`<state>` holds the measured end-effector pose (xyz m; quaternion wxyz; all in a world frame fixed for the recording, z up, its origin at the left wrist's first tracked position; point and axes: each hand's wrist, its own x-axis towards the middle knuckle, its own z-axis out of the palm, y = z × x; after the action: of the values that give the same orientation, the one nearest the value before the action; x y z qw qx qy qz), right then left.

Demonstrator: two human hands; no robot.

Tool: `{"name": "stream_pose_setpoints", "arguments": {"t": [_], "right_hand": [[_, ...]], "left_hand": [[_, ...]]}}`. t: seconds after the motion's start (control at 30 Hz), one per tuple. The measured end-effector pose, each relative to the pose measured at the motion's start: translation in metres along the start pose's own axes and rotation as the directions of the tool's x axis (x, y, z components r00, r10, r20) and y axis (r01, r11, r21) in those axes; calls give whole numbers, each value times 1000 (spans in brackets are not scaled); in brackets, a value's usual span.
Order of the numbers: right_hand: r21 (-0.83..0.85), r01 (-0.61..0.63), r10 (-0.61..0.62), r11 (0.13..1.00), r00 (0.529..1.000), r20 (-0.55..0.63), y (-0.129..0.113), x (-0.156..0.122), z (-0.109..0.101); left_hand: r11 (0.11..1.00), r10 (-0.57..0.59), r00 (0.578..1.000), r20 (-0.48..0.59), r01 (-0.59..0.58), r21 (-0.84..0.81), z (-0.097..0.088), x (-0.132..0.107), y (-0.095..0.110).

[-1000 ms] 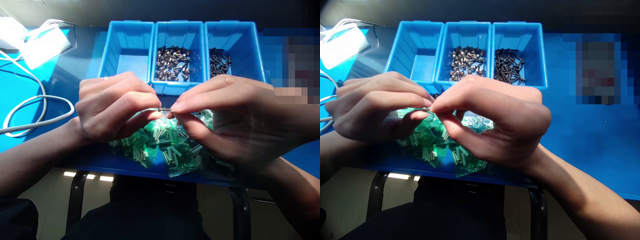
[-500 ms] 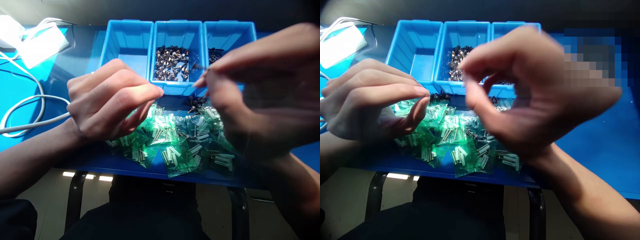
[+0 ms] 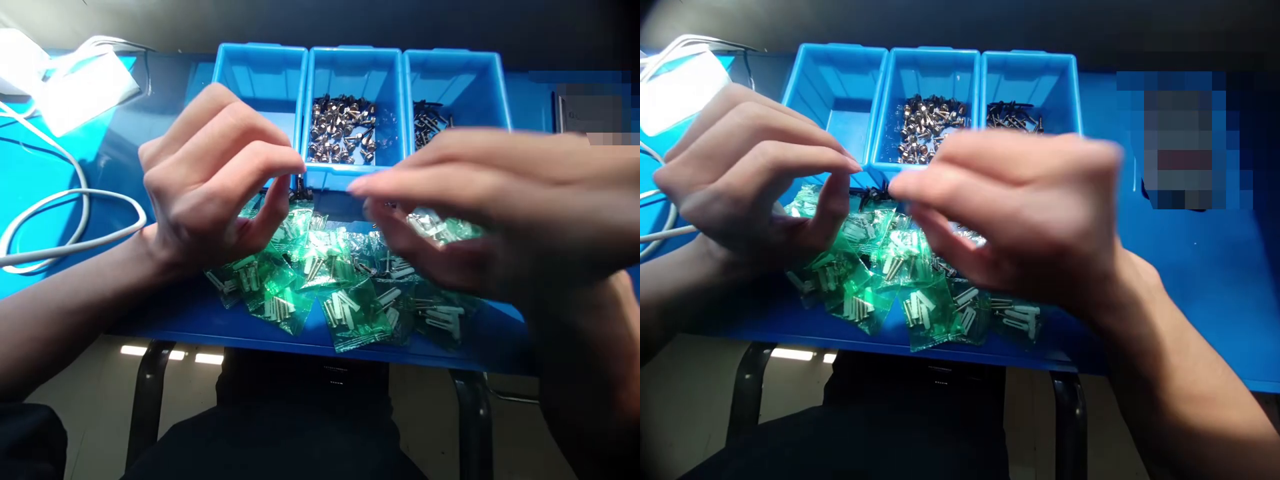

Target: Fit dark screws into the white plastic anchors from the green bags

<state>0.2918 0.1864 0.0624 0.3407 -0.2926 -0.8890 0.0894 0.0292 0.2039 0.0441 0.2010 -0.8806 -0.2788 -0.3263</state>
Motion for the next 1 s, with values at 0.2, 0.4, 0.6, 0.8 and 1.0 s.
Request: {"name": "stream_pose_setpoints", "arguments": {"t": [0.2, 0.4, 0.6, 0.8, 1.0], "right_hand": [[-167, 199, -107, 966, 890, 442, -6, -1, 15], [-172, 184, -80, 968, 872, 483, -7, 1, 13], [-291, 186, -20, 938, 871, 492, -9, 1, 17], [-343, 177, -22, 922, 911, 411, -7, 0, 19], [-173, 91, -36, 981, 954, 299, -11, 0, 14]], "left_hand": [[1000, 16, 1000, 20, -16, 1, -1, 0, 2], [999, 38, 999, 34, -37, -15, -3, 1, 0], [998, 59, 998, 22, -59, -23, -2, 2, -1], [995, 91, 996, 8, -91, -27, -2, 2, -1], [998, 63, 998, 22, -63, -13, -2, 1, -1]]}}
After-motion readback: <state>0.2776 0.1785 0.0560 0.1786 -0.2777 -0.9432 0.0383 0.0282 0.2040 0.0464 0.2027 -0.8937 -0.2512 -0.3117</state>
